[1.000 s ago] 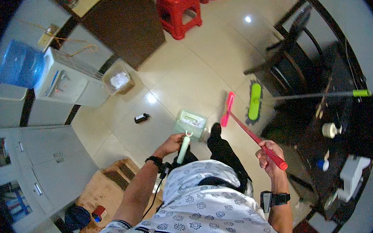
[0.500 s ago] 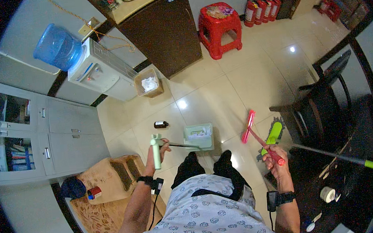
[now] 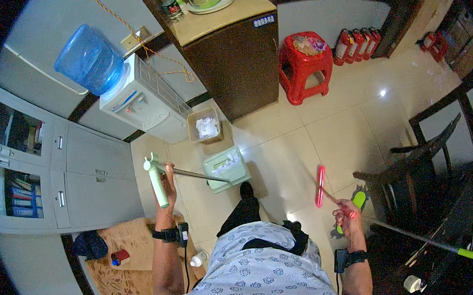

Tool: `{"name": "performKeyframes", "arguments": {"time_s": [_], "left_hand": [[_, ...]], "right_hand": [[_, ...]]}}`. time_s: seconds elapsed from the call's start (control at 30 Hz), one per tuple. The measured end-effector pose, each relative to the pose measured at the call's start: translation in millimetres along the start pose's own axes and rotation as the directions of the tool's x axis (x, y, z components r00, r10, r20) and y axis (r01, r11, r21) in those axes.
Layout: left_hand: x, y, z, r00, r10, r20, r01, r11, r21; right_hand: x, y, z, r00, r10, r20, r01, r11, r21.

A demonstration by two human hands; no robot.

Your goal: The person sweeps scattered paper debris on a tiled floor using a pink broom and a green dustpan. They gather the debris into piles, sweep it into the dustpan, and empty the contents into a nearby trash bin. The person also briefly opens a door to sweep debris underneath it.

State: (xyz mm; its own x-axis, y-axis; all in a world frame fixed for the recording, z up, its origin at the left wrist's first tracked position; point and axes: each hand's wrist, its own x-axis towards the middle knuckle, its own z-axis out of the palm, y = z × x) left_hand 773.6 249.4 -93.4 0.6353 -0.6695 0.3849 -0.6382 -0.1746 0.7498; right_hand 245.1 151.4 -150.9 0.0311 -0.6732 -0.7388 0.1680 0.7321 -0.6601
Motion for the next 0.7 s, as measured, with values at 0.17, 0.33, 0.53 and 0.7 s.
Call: {"name": "performKeyframes", "arguments": {"time_s": [0.17,0.33,0.53,0.7], "left_hand": [[89.4,-38.8,-0.7,0.992,-0.128,0.012,0.124,0.929,-0.349],[161.4,-64.8,4.7,0.991,-0.137,0.002,0.127,0.914,-0.387],[224.4,-73.0,30.7,0.935,-0.315,-0.164,0.215,0.870,-0.445],[265.5,-60.4,49.9,0.922,-0.329,-0.205,0.237,0.898,-0.371]], "right_hand": [[21.6,6.8,54.3,0.999,0.041,-0.026,-0.040,0.999,0.007],[31.0,18.7,101.1,0.997,0.052,-0.048,-0.054,0.998,-0.045],[38.6,6.8,118.7,0.990,0.125,-0.069,-0.131,0.987,-0.090],[62.6,-20.0,121.9,0.995,0.095,0.030,-0.094,0.995,-0.038]]}}
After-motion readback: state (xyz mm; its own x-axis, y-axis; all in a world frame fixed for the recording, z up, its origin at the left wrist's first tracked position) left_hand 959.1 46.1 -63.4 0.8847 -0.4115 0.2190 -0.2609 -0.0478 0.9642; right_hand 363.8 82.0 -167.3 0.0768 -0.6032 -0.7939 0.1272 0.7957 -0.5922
